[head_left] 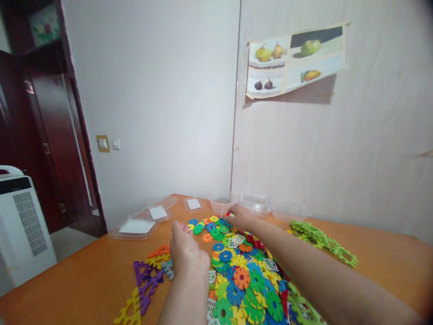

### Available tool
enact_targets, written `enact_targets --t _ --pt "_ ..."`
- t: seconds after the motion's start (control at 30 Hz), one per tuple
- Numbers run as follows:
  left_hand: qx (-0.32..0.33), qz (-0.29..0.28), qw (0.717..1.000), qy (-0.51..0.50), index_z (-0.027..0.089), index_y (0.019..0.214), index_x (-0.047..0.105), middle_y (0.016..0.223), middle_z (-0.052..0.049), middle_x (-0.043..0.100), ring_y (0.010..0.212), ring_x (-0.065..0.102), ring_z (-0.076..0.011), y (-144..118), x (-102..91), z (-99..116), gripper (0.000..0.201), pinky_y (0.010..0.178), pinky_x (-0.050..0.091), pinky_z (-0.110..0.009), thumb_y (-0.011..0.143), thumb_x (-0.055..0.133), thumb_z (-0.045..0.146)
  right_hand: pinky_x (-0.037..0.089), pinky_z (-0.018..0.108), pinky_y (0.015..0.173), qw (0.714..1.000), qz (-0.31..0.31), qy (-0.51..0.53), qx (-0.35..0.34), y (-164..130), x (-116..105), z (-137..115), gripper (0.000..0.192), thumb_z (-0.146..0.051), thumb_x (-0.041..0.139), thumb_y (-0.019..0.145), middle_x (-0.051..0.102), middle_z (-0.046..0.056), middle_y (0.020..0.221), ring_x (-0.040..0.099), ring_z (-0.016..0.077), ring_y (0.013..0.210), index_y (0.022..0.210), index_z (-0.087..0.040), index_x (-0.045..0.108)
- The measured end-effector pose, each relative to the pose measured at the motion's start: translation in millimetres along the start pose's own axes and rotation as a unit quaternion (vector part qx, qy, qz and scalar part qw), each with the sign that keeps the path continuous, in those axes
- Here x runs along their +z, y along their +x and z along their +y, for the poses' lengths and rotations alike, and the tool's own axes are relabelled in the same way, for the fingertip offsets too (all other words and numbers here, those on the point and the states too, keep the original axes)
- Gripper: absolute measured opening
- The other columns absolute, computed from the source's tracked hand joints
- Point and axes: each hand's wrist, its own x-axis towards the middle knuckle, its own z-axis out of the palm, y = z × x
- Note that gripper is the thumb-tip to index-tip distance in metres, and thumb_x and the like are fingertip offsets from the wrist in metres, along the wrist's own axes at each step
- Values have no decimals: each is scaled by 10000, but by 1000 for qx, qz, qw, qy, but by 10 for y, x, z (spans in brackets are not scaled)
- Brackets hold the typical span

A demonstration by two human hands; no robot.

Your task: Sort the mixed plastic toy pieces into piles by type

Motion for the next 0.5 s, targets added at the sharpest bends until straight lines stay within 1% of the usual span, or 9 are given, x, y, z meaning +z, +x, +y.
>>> enact_targets --t 0.07,0.17,0.23,0.33,0.4,0.5 --pt "6 0 1000 0 244 1178 541 1438 -86 509 1368 449 -230 13 -1 -21 464 1117 349 -425 884 387 568 492 461 960 1000 -5 -25 -18 69 108 -74 320 -379 633 919 623 92 1228 600 238 1107 1159 -168 634" --pt "20 -7 1000 23 232 1195 533 1427 -106 511 1348 473 -236 59 -12 -68 492 1064 413 -403 884 367 576 523 455 918 998 -16 -53 -19 121 221 -120 336 -354 598 946 600 90 1261 612 229 1080 1231 -177 591" --pt "29 -10 998 47 235 1203 535 1396 -106 533 1304 517 -239 90 -21 -97 515 1022 449 -395 876 350 588 536 429 897 998 -22 -61 -12 116 257 -116 315 -347 589 953 604 88 1251 620 216 1054 1224 -186 595" --pt "40 -6 997 64 242 1191 553 1333 -101 578 1235 570 -248 112 -23 -123 520 988 469 -406 861 365 597 539 412 890 998 -19 -55 -9 51 250 -88 294 -350 580 958 608 85 1245 623 206 1042 1208 -197 604" --pt "41 -3 998 55 239 1171 565 1317 -101 591 1221 576 -250 109 -14 -129 504 989 463 -414 860 387 593 533 411 884 999 -11 -41 -13 -23 210 -66 272 -360 581 955 630 78 1195 627 198 1015 1158 -184 623" --pt "25 -12 999 34 227 1144 571 1324 -103 589 1223 574 -242 89 9 -125 472 999 452 -404 867 412 575 501 347 827 1000 9 0 -19 -144 125 -34 178 -322 612 914 693 60 961 639 197 916 922 -161 687"
